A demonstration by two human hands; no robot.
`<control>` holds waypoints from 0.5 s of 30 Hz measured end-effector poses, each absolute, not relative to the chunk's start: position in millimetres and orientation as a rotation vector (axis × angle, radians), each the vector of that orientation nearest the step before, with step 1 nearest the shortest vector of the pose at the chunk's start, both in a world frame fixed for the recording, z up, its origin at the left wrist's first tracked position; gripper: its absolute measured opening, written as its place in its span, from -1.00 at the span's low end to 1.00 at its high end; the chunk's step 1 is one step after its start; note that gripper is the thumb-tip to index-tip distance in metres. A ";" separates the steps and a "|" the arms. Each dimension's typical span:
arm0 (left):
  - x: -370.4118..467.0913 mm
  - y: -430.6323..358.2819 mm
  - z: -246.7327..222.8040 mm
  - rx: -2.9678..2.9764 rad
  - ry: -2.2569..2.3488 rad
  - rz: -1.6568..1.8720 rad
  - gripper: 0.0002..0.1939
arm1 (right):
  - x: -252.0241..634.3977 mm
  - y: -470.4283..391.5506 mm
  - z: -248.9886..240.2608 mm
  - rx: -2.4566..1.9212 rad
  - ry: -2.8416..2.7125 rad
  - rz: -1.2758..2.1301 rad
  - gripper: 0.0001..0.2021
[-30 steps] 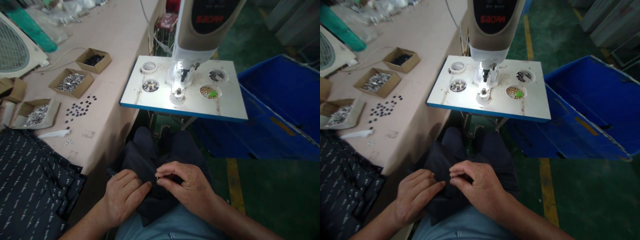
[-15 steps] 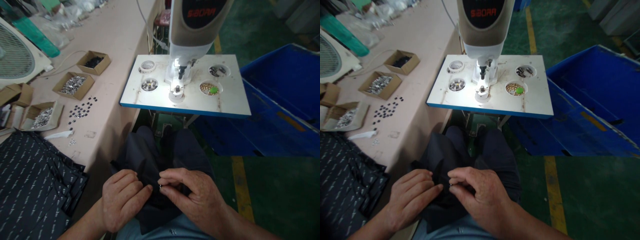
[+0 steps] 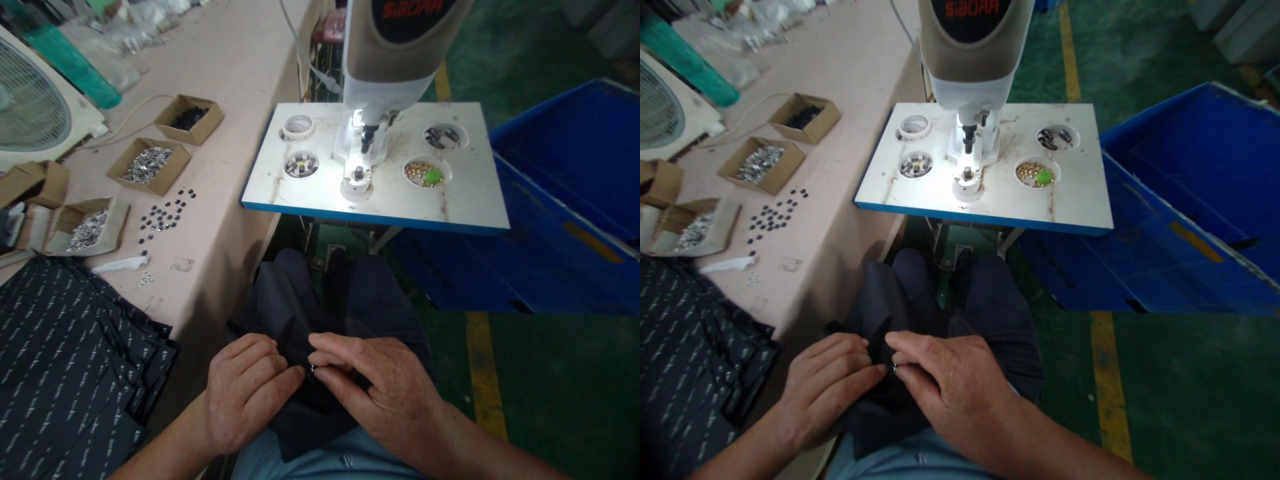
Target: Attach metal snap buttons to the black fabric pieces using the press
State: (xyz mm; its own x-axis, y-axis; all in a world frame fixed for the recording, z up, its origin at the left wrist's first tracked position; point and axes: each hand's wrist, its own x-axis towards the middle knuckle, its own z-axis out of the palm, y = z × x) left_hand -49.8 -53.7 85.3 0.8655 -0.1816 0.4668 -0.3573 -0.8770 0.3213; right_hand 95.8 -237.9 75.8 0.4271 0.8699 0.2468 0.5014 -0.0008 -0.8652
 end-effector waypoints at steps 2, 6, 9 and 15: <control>-49.8 -54.1 84.2 2.611 -0.390 0.601 -0.87 | 94.9 -238.0 75.0 -1.666 -1.247 0.425 -0.56; -50.0 -54.5 80.2 2.587 -0.363 0.567 -0.86 | 93.8 -237.3 75.3 -1.704 -1.313 0.360 -0.57; -49.1 -54.9 78.5 2.574 -0.351 0.565 -0.85 | 94.4 -236.0 76.2 -1.724 -1.373 0.339 -0.62; -51.9 -56.2 74.6 2.534 -0.299 0.517 -0.81 | 97.9 -235.4 77.7 -1.734 -1.498 0.353 -0.70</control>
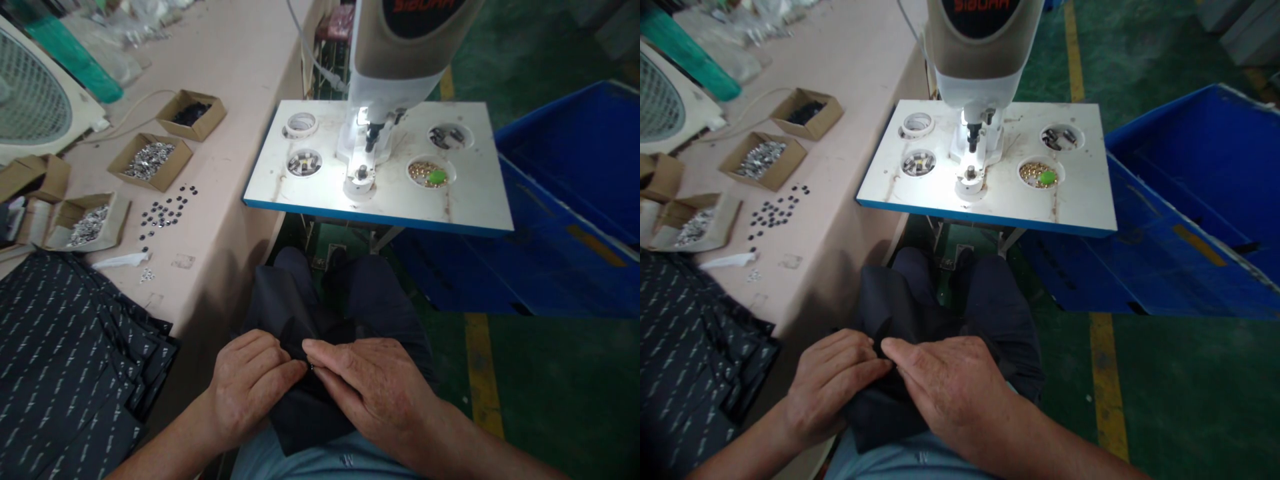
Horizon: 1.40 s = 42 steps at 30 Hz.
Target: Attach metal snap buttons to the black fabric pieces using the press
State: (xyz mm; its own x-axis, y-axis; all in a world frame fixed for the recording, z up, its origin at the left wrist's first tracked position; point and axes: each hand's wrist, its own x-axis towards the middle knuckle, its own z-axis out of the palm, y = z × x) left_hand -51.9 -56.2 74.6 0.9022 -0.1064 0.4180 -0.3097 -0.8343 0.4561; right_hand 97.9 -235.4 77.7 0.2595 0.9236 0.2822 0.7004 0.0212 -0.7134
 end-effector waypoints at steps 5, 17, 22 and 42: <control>-52.5 -57.9 72.6 2.488 -0.236 0.448 -0.83 | 99.8 -237.9 74.9 -1.698 -1.545 0.424 -0.63; -44.7 -61.2 77.6 2.377 0.017 0.269 -0.87 | 102.6 -243.1 92.7 -1.794 -1.532 0.572 -0.17; -43.4 -63.9 76.7 2.358 0.178 0.230 -0.87 | 90.2 -237.4 81.4 -1.910 -1.557 0.492 -0.26; -19.5 -42.1 82.4 1.693 0.538 -0.565 -0.77 | 123.6 -207.1 73.1 -1.600 -0.886 1.207 -0.48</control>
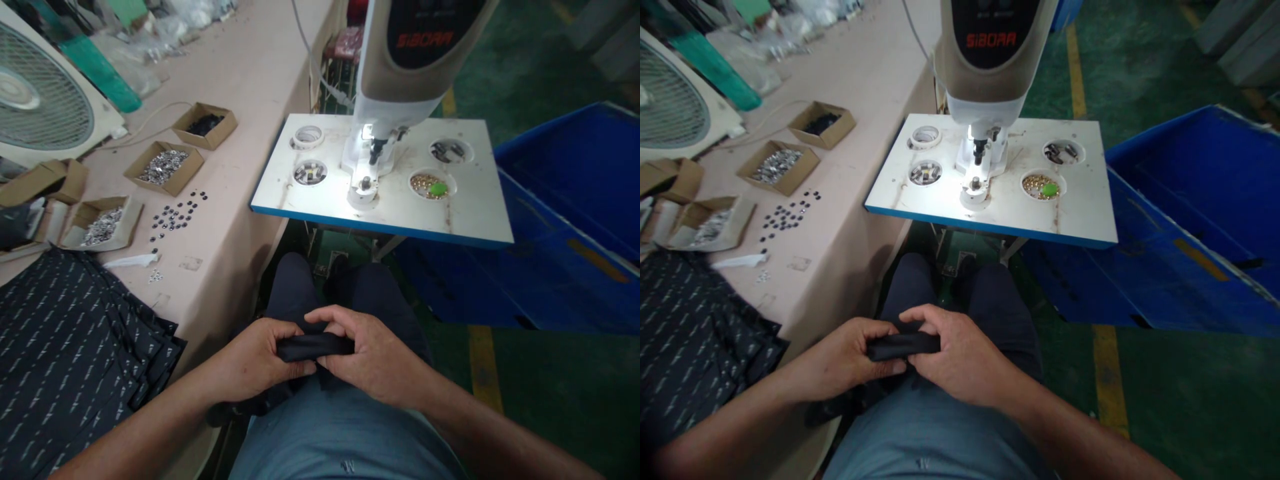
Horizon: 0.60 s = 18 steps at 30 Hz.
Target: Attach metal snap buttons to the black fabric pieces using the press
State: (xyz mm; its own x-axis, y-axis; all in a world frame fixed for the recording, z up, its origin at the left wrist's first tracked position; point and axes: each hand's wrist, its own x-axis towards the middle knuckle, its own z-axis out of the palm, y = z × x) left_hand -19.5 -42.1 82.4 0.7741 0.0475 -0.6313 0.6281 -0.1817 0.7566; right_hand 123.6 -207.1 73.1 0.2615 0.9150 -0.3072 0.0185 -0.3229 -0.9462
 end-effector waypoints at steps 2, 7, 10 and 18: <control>-17.2 -39.2 83.1 1.619 0.515 -0.607 -0.77 | 127.2 -205.8 71.0 -1.559 -0.839 1.293 -0.51; -19.1 -37.6 78.5 1.492 0.519 -0.625 -0.76 | 131.3 -204.2 63.6 -1.517 -0.793 1.357 -0.54; -22.1 -38.2 75.4 1.405 0.541 -0.617 -0.75 | 131.1 -202.5 61.6 -1.509 -0.795 1.375 -0.55; -30.4 -41.5 71.4 1.229 0.619 -0.550 -0.73 | 131.8 -200.1 64.2 -1.522 -0.900 1.304 -0.65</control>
State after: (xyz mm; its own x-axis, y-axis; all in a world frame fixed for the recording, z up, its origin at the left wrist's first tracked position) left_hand -30.4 -41.5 71.4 0.7155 -0.0539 -0.6966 0.6853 0.2479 0.6847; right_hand 131.8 -200.1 64.2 0.1752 0.9309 -0.3204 -0.0306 -0.3201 -0.9469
